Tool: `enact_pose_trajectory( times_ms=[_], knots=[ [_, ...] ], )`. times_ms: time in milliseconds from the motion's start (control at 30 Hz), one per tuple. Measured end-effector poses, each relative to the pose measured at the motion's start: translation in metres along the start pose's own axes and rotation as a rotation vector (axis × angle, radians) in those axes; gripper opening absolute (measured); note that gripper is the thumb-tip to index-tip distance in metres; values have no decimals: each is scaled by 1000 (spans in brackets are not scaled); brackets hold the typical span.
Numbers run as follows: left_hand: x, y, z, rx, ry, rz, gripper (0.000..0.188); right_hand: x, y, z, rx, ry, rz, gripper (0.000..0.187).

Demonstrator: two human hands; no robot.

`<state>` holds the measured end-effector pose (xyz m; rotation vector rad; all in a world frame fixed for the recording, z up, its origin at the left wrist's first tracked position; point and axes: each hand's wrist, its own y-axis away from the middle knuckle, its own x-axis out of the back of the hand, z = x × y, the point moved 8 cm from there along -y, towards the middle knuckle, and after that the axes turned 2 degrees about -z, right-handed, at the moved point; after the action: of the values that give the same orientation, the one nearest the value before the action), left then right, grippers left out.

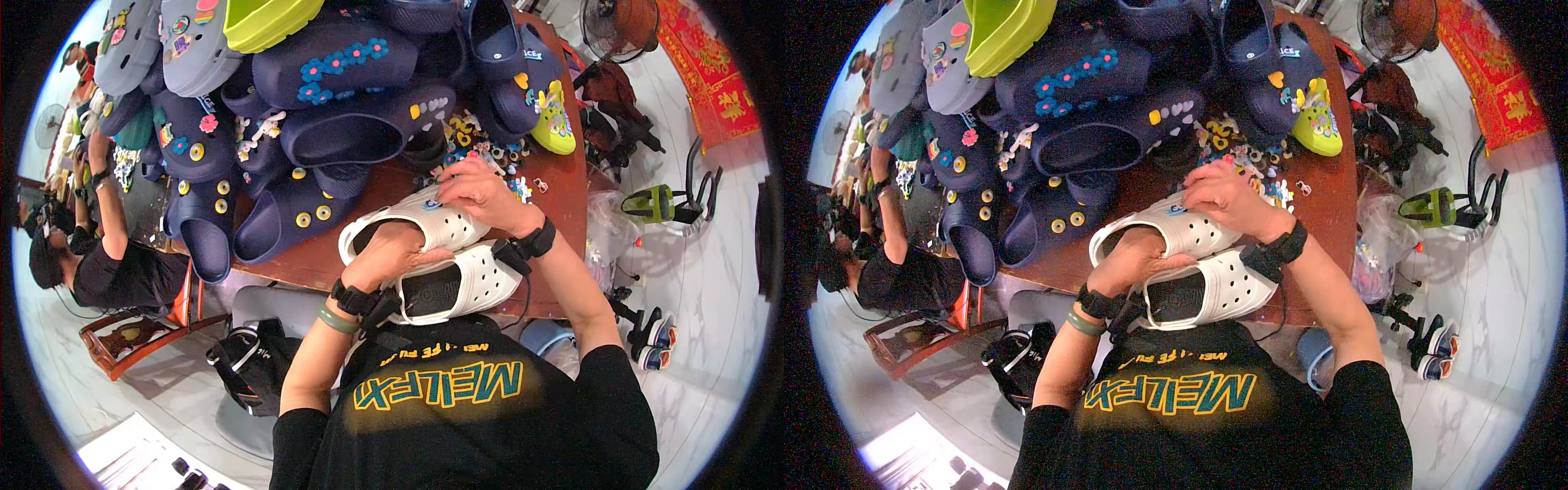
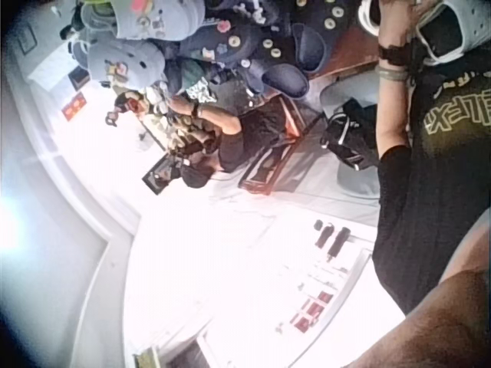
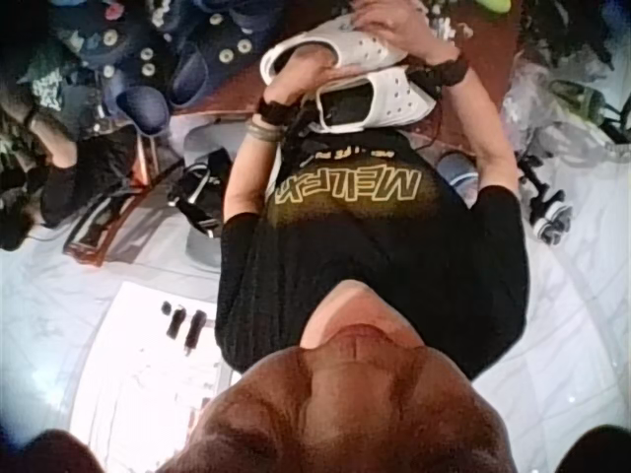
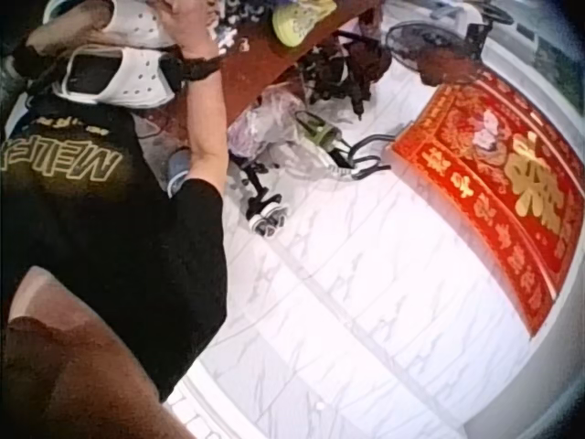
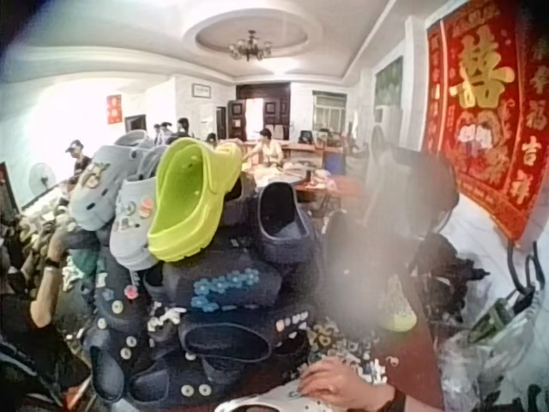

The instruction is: The person is attaching decorative charms to the holes of clog-style footwear.

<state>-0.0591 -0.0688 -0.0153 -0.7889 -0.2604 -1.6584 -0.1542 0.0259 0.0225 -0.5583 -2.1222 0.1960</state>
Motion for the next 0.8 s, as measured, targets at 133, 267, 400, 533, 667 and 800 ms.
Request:
enact_pose_trajectory(
  times_ms=[133,267,400,533,667,800],
  knots=[
    [-7,0,-7,46,-35,-103,56,-3,4,-1,-134,68,-186,15],
    [-7,-3,-6,54,-3,-101,55,-6,11,1,-196,96,-191,22],
    [-3,-3,-4,79,13,-94,55,-14,13,-2,-257,84,-220,22],
    [-7,-3,-7,119,15,-171,51,-14,21,-2,-229,83,-141,19],
    [-12,-1,-13,446,553,-76,42,-15,27,4,-169,60,-7,20],
    [-21,10,-19,806,964,-56,39,-11,29,6,-213,19,68,24]
  ],
)
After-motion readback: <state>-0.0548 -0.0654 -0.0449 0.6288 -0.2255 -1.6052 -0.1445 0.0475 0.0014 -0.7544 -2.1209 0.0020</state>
